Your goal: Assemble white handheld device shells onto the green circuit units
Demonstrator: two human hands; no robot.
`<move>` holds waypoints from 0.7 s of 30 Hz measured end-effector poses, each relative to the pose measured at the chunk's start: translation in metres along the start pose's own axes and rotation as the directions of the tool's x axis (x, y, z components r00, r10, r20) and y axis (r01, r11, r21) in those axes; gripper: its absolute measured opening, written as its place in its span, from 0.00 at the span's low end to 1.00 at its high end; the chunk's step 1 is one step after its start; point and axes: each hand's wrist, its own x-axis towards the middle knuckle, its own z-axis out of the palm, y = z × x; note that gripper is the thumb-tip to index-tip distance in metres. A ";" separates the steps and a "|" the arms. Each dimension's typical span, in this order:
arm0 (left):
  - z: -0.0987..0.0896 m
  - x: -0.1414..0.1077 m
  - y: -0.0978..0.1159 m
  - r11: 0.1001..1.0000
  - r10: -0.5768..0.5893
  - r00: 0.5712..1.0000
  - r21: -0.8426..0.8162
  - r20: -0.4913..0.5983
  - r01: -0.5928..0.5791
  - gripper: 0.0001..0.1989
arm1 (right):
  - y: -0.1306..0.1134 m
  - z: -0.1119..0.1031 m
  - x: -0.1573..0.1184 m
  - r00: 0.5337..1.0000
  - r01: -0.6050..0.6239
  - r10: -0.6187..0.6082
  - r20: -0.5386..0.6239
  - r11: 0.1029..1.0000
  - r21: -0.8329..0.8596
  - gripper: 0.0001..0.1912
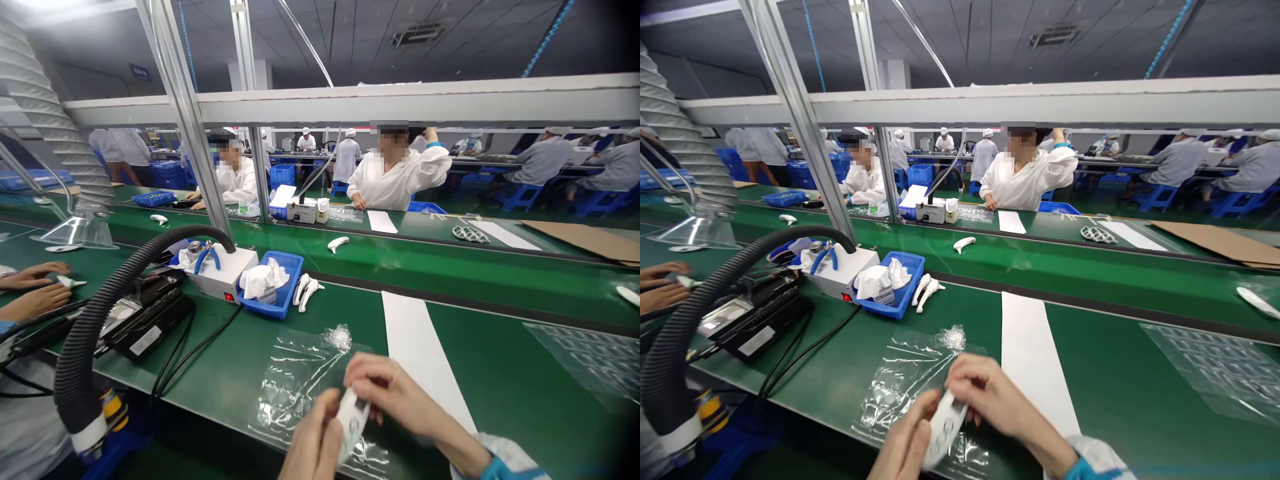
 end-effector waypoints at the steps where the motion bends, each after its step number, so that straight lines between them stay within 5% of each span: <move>1: -0.011 0.006 0.003 0.999 0.016 0.999 -0.043 -0.045 -0.018 0.30 | 0.004 -0.016 0.014 0.995 -0.023 0.023 -0.099 1.000 0.008 0.17; 4: -0.053 0.028 0.002 0.995 0.039 0.969 -0.081 -0.245 -0.061 0.26 | 0.019 -0.074 0.066 0.877 -0.065 0.088 -0.472 0.996 0.065 0.19; 7: -0.092 0.048 -0.017 0.998 0.044 0.924 -0.023 -0.379 -0.057 0.26 | 0.034 -0.129 0.116 0.751 -0.020 0.048 -0.659 0.999 0.050 0.16; 10: -0.114 0.060 -0.041 0.999 0.004 0.889 0.034 -0.458 0.013 0.27 | 0.048 -0.161 0.145 0.669 -0.016 0.022 -0.743 1.000 0.016 0.17; 14: -0.115 0.061 -0.056 0.992 0.034 0.865 0.119 -0.501 0.030 0.24 | 0.065 -0.170 0.150 0.653 -0.062 -0.014 -0.757 0.996 -0.071 0.18; 21: -0.106 0.062 -0.058 0.972 0.144 0.850 0.232 -0.507 -0.026 0.23 | 0.070 -0.158 0.107 0.743 -0.103 -0.159 -0.650 0.932 -0.346 0.15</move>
